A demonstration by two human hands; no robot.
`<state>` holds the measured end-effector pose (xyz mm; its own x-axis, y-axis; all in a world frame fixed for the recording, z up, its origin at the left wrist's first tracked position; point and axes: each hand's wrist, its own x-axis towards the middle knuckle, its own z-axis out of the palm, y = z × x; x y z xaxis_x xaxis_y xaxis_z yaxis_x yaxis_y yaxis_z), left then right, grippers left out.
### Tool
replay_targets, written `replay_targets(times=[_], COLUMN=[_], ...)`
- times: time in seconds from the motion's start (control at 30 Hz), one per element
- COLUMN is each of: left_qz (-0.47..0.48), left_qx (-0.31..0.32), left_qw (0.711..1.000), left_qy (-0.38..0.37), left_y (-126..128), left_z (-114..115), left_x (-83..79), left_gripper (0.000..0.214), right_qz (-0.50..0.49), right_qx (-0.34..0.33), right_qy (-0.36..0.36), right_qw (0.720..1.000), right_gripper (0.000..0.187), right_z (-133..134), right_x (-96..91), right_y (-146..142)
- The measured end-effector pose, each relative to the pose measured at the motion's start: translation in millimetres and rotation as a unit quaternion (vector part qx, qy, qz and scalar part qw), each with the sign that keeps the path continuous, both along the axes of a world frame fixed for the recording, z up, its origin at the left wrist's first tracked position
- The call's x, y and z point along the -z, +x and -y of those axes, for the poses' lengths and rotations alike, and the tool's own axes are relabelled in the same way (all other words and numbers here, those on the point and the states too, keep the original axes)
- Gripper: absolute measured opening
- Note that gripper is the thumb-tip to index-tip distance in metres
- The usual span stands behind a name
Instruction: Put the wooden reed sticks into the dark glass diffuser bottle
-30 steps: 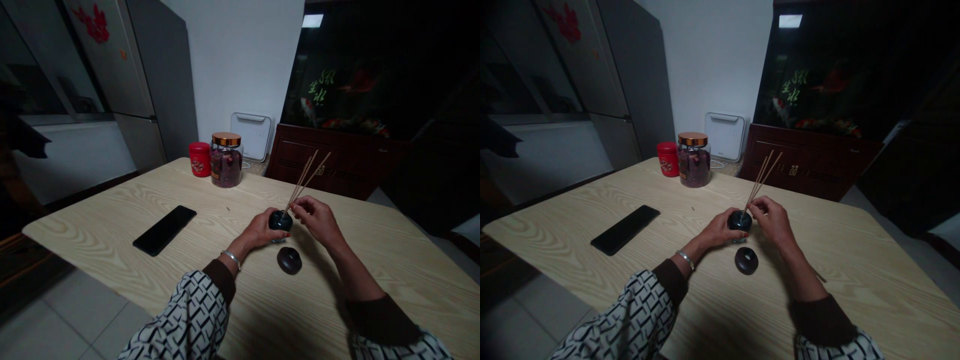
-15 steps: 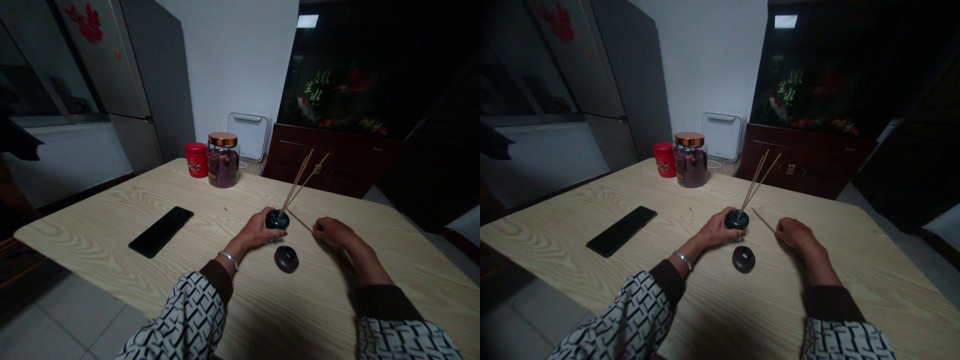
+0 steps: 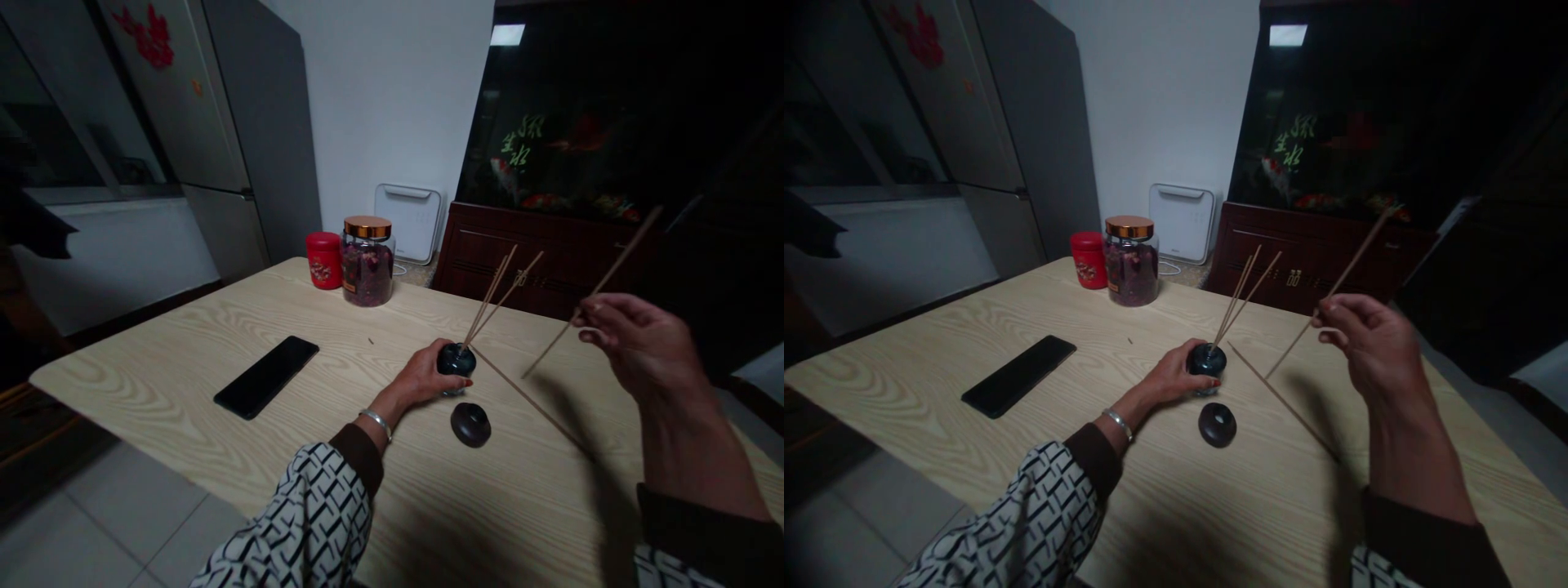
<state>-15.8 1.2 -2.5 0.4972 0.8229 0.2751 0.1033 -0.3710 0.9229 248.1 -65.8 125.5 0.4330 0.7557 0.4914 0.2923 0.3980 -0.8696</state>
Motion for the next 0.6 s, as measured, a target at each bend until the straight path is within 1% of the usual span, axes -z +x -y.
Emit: replay_targets(times=[0.03, 0.07, 0.13, 0.2, 0.3, 0.5, 0.6], left_qz=[0.001, 0.001, 0.000, -0.001, -0.004, -0.009, -0.006], left_qx=[0.000, 0.000, 0.001, 0.004, 0.004, 0.003, 0.001], left_qw=[1.000, 1.000, 1.000, 1.000, 1.000, 1.000, 1.000], left_qy=[0.001, 0.001, 0.003, 0.007, 0.011, 0.019, 0.013], left_y=[0, 0, 0, -1, -1, -1, -1], left_z=[0, 0, 0, 0, 0, 1, 1], left_x=[-0.1, -0.2, -0.4, -0.5, -0.6, -2.0, -2.6], left_gripper=[0.070, 0.069, 0.069, 0.068, 0.068, 0.067, 0.068], right_qz=[-0.065, -0.108, -0.125, -0.098, -0.051, 0.001, 0.033], right_qx=[0.005, 0.005, -0.003, -0.018, -0.033, -0.049, -0.074], right_qy=[0.039, 0.063, 0.087, 0.091, 0.078, 0.039, 0.001], right_qw=[0.997, 0.992, 0.988, 0.991, 0.995, 0.998, 0.997], right_gripper=[0.022, 0.022, 0.023, 0.023, 0.021, 0.021, 0.023], right_z=[3, 4, 3, -1, -6, -9, -14], right_x=[-6.1, -9.3, -8.2, -0.7, 10.7, 20.9, 33.2], right_y=[-11, -22, -45, -63, -78, -86, -88])
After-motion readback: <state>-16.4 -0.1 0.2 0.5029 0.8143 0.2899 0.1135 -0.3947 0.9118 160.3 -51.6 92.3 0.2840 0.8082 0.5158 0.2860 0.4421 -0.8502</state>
